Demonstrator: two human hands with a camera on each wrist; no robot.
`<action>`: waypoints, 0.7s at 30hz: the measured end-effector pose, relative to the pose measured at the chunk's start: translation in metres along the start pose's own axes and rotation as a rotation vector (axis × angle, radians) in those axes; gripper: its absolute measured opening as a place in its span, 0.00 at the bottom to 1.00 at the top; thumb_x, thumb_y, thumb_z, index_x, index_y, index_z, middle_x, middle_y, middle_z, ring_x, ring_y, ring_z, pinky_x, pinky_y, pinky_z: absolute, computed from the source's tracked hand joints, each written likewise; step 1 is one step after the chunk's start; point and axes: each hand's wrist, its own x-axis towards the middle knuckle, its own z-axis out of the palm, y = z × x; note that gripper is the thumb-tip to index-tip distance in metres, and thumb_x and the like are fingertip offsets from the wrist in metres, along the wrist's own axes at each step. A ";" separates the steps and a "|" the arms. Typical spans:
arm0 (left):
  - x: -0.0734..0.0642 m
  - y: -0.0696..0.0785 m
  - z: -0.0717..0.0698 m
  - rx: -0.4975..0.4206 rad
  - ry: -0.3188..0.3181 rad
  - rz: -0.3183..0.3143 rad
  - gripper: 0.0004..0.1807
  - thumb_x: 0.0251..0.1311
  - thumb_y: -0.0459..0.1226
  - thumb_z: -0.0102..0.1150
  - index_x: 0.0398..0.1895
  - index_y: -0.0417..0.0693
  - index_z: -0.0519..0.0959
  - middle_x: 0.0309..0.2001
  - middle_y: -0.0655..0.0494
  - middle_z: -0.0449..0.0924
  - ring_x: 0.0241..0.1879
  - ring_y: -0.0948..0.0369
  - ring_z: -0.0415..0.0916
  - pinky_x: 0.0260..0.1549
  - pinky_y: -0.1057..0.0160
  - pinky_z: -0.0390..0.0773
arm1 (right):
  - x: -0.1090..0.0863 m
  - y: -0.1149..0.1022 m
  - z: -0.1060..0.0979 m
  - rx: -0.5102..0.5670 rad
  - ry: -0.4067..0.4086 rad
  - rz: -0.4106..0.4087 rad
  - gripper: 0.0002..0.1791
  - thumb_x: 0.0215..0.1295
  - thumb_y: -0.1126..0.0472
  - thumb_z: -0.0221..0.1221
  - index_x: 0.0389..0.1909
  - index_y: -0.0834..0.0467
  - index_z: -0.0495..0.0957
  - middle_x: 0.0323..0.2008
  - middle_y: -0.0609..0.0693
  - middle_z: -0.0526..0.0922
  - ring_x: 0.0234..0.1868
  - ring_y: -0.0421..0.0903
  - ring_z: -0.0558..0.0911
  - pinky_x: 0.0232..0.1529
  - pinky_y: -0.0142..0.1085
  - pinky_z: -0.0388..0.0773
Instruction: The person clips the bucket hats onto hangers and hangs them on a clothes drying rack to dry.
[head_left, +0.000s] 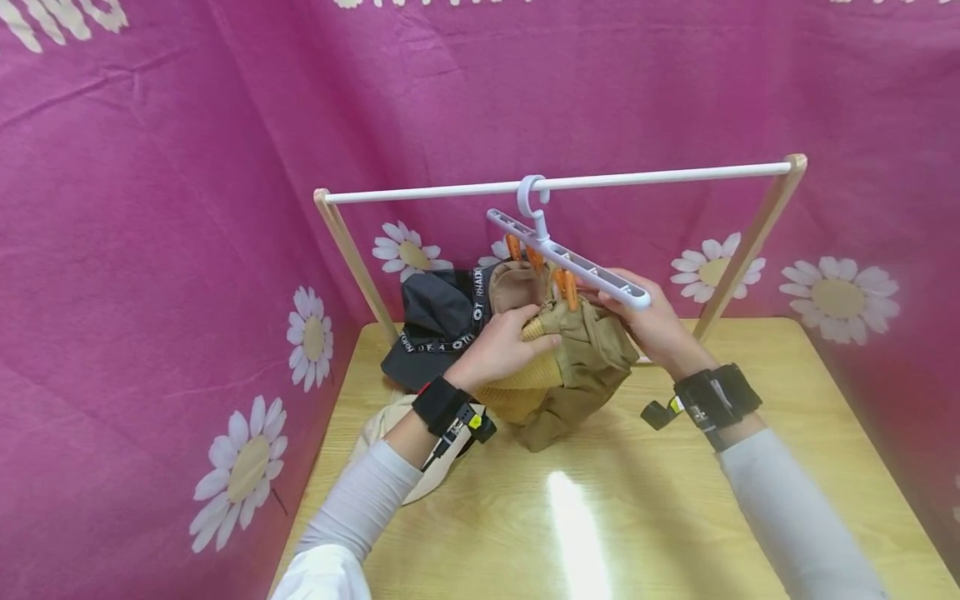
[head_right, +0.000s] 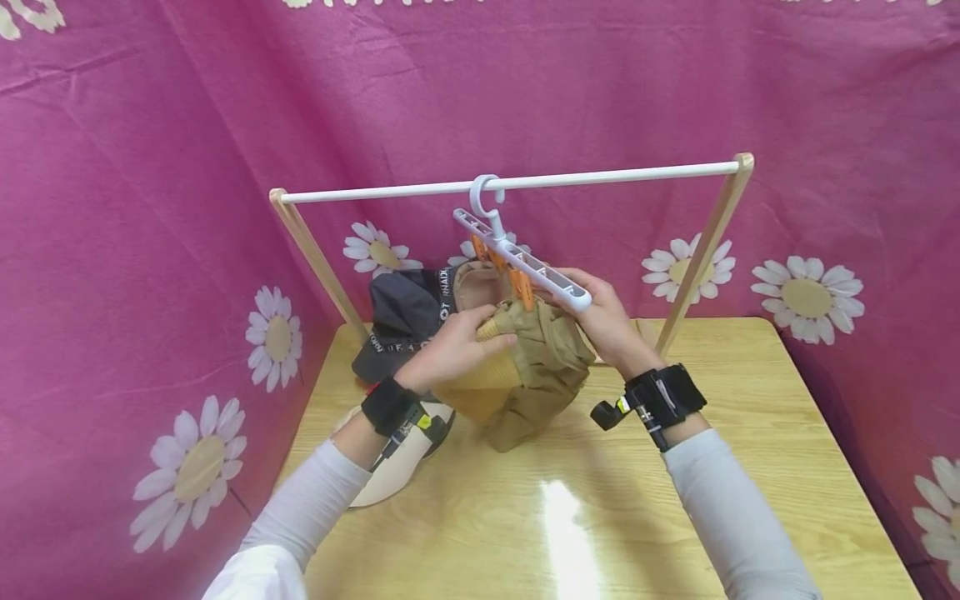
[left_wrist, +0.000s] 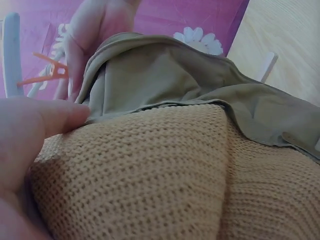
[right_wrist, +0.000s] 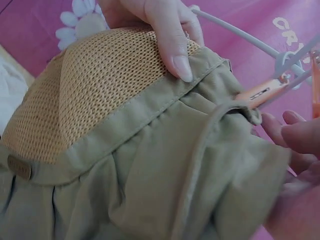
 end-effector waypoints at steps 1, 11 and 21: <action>-0.001 -0.002 0.000 0.012 0.003 0.002 0.18 0.71 0.52 0.63 0.51 0.49 0.80 0.33 0.57 0.74 0.36 0.59 0.74 0.40 0.60 0.72 | -0.002 -0.001 -0.002 -0.039 -0.006 -0.003 0.19 0.77 0.72 0.54 0.60 0.50 0.82 0.55 0.46 0.88 0.57 0.41 0.85 0.55 0.30 0.79; -0.018 -0.031 -0.002 0.050 -0.001 -0.007 0.33 0.68 0.59 0.64 0.69 0.53 0.75 0.54 0.53 0.85 0.52 0.57 0.83 0.53 0.55 0.79 | -0.021 -0.016 0.002 -0.123 0.054 0.052 0.16 0.68 0.71 0.67 0.53 0.54 0.83 0.48 0.40 0.89 0.52 0.37 0.86 0.54 0.26 0.79; -0.049 -0.054 -0.005 -0.084 0.033 0.010 0.36 0.67 0.60 0.65 0.72 0.57 0.73 0.58 0.60 0.83 0.55 0.63 0.80 0.55 0.55 0.79 | -0.032 -0.029 0.004 -0.276 0.148 -0.015 0.13 0.68 0.66 0.69 0.52 0.56 0.83 0.42 0.41 0.87 0.45 0.35 0.82 0.48 0.25 0.77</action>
